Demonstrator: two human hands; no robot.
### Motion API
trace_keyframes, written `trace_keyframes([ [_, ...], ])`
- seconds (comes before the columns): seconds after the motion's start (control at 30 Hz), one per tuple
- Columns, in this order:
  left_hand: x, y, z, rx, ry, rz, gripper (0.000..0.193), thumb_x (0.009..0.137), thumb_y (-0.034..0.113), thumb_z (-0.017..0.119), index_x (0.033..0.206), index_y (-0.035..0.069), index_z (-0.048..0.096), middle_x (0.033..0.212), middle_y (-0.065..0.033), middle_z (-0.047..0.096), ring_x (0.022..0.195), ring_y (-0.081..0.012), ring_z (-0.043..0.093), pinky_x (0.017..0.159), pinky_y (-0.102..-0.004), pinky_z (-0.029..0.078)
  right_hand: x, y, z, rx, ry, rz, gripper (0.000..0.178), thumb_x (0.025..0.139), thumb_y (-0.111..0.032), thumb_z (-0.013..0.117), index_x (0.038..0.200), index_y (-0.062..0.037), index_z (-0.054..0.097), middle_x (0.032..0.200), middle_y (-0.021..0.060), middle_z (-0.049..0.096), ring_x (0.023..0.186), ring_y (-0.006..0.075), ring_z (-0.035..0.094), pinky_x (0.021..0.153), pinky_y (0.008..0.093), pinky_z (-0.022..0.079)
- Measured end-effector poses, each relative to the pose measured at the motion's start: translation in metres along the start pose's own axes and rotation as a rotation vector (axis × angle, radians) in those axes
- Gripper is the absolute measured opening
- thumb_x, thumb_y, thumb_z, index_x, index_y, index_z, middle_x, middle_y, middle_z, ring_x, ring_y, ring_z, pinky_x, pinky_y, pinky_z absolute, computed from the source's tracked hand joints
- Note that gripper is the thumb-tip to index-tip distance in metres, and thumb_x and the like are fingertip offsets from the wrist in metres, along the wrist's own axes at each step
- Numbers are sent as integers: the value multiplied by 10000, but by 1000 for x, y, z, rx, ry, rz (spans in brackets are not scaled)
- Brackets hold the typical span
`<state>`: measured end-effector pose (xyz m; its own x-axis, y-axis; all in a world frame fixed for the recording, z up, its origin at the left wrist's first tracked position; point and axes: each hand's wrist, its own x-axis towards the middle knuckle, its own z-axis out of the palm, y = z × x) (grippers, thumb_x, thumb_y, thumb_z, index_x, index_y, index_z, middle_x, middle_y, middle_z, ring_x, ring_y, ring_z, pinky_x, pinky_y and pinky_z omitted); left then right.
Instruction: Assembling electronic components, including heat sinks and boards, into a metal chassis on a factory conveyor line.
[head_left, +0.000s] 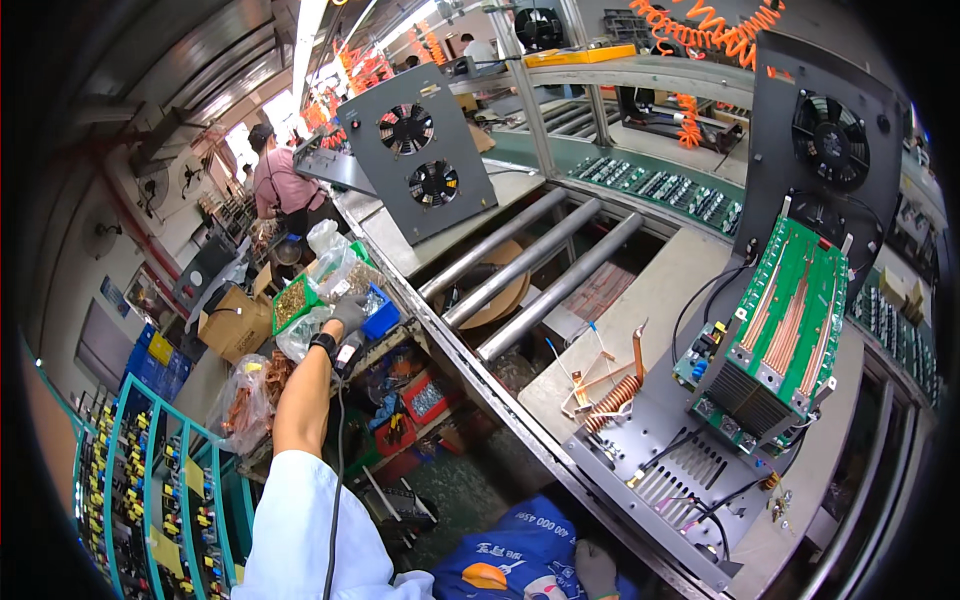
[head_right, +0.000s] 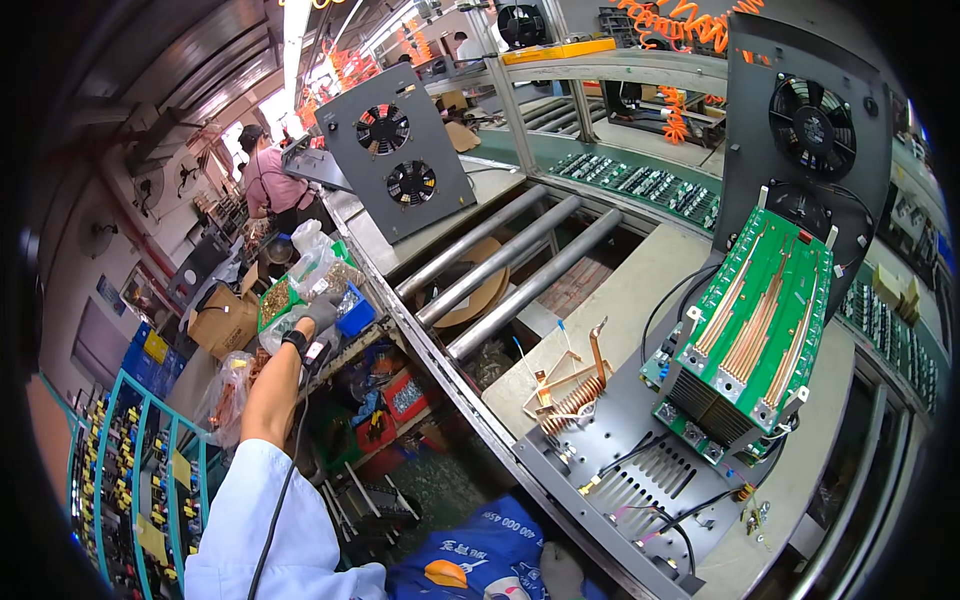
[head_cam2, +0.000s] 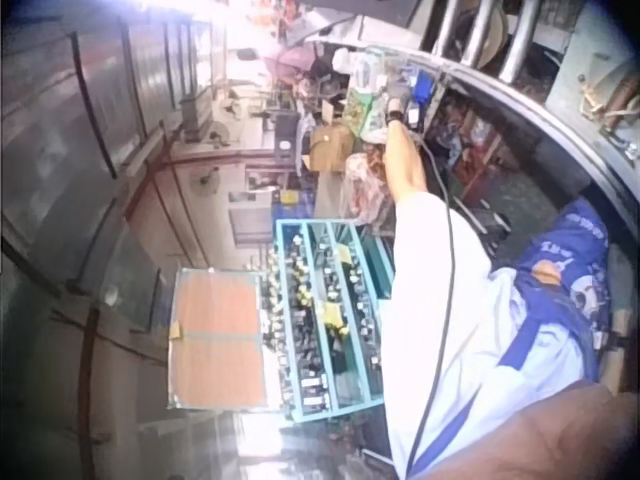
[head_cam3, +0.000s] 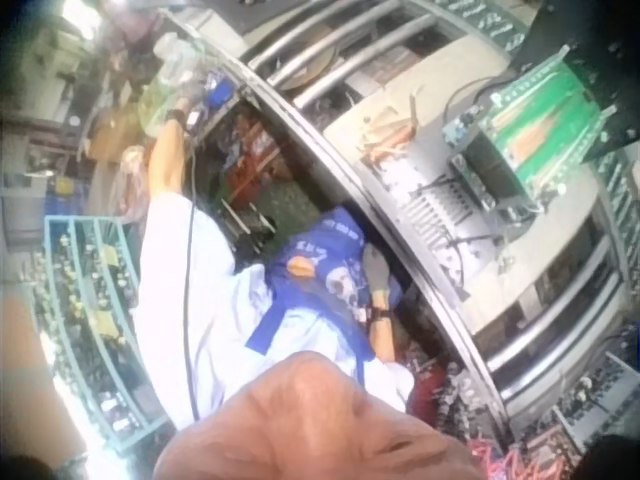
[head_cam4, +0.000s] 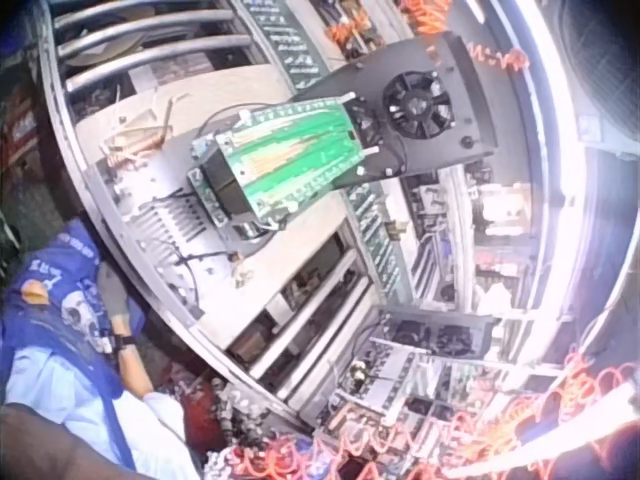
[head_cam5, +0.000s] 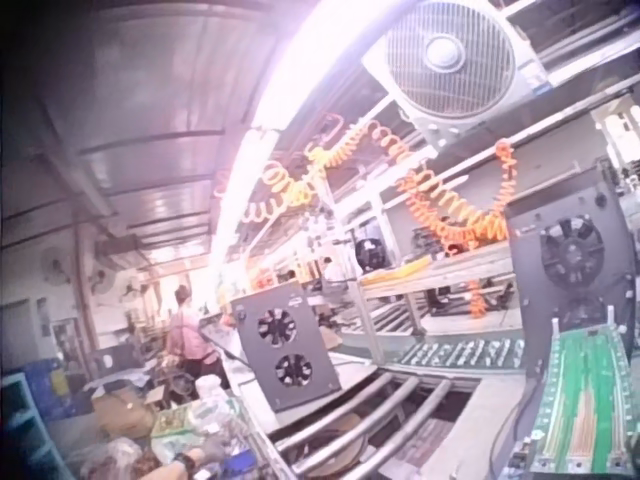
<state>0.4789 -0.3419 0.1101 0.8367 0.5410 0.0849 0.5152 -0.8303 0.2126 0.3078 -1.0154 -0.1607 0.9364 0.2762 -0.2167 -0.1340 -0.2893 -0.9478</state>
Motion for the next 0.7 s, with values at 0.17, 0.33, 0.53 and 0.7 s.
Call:
trace_keyframes([
  [0.17,-15,5,18,-48,131,-45,474,806,86,521,1262,-20,597,1282,-225,607,1206,-336,579,1044,-360,429,-23,-7,-27,-131,4,49,436,1001,-371,429,948,-4,659,908,279,651,865,447,640,717,483,507],
  [0.33,-22,18,31,7,200,147,533,830,207,578,1316,-9,532,1328,-252,552,1250,-367,527,1060,-380,412,-22,15,-45,-222,-7,9,510,984,-461,431,996,-16,681,972,305,642,938,478,622,791,502,504],
  [0.53,-25,16,26,172,149,237,503,878,391,588,1212,16,596,1255,-235,601,1171,-394,564,1022,-444,432,-21,-7,-9,-347,189,42,508,959,-428,467,903,31,680,939,302,647,921,471,626,815,504,483],
  [0.7,27,-19,-14,-242,231,-91,467,939,408,495,1131,7,640,1127,-251,652,1116,-403,592,994,-453,445,-11,-26,2,-355,122,209,494,957,-413,463,920,30,679,953,294,652,949,457,625,836,490,479],
])
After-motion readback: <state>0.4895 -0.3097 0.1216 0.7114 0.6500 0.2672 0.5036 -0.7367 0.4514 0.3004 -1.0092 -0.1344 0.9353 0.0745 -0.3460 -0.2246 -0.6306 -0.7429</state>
